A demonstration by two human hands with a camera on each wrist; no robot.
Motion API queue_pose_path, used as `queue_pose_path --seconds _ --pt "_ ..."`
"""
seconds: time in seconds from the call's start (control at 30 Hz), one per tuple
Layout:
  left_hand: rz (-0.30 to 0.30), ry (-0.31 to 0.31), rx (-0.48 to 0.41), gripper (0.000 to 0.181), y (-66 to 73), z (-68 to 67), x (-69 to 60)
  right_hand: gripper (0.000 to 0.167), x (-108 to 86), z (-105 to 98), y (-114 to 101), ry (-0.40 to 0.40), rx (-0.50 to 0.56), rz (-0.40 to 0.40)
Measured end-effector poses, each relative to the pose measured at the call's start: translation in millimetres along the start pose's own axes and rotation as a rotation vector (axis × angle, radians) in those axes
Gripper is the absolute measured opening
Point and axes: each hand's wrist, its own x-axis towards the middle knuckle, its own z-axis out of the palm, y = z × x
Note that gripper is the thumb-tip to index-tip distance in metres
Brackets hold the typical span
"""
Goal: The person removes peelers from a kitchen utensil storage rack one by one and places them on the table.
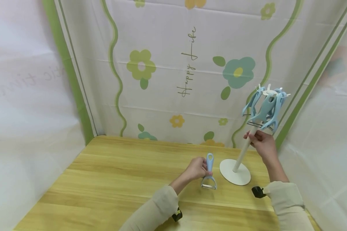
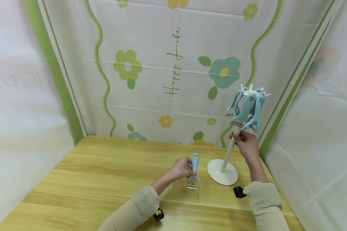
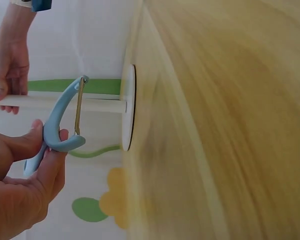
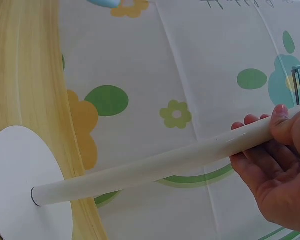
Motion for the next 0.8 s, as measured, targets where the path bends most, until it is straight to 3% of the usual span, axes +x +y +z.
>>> queue_pose_path --seconds 0.37,0.8 --pt "-0.064 -0.057 0.016 0.022 -15.0 7.3 -2.7 0.038 1.0 0 2 -0.005 0.01 -0.011" --pt "-0.067 -0.092 0.099 0.019 -29.3 15.7 -3.6 0.04 1.7 0 1 -0.016 0.021 0.001"
